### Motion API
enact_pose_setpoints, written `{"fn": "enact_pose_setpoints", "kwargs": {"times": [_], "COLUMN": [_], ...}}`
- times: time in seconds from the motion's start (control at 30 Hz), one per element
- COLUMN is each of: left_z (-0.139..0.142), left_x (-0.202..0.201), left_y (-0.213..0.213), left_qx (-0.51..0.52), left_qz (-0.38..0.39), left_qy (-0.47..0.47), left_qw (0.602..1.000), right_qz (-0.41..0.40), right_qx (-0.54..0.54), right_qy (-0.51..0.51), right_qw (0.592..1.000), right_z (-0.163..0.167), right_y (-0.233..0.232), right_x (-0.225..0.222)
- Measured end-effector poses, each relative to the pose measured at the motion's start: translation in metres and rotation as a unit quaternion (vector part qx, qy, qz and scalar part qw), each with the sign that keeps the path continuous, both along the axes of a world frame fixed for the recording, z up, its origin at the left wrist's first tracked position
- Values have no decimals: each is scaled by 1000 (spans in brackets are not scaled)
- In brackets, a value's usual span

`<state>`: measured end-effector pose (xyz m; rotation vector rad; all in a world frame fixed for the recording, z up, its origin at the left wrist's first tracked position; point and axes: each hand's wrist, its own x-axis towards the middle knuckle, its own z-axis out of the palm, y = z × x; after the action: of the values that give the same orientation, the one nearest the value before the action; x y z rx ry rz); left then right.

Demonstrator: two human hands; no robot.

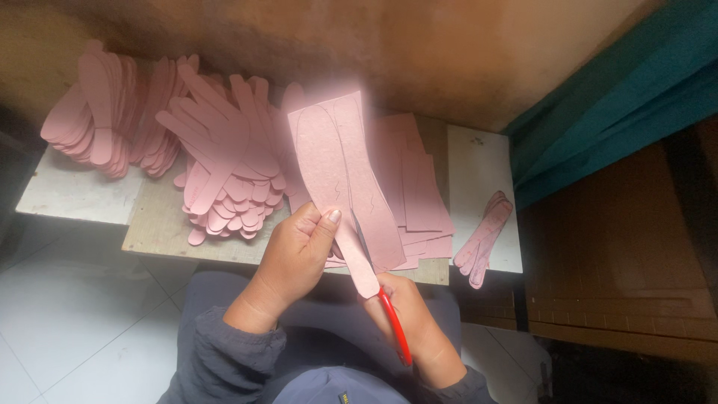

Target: The person uses red-handled scissors to cut a pink paper sheet along a pre-drawn outline, shaping it into a hand-like form. The finished cutout is placed on a pile of similar pink paper shapes on the table.

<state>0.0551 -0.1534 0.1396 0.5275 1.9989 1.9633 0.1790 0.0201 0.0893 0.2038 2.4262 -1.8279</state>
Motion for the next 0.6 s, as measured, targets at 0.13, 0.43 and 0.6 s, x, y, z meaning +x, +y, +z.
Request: {"fn": "enact_pose_setpoints", "kwargs": {"times": [0.13,0.43,0.6], "left_z": [0,-3,-9], "left_x": [0,-1,-3], "left_y": [0,1,2], "left_qx": [-19,-12,6], "left_qz": [8,9,7], "left_qy": [10,11,-11], "left_qw": [1000,1000,1000], "right_qz": [-16,-41,-44], "right_qx": [14,-9,-6], "right_qy": [-14,-30,-21], "right_qw": [1000,999,999], "right_z": [-3,-9,-15], "right_y": [-1,-5,-8], "right_x": [-1,-1,-1]}}
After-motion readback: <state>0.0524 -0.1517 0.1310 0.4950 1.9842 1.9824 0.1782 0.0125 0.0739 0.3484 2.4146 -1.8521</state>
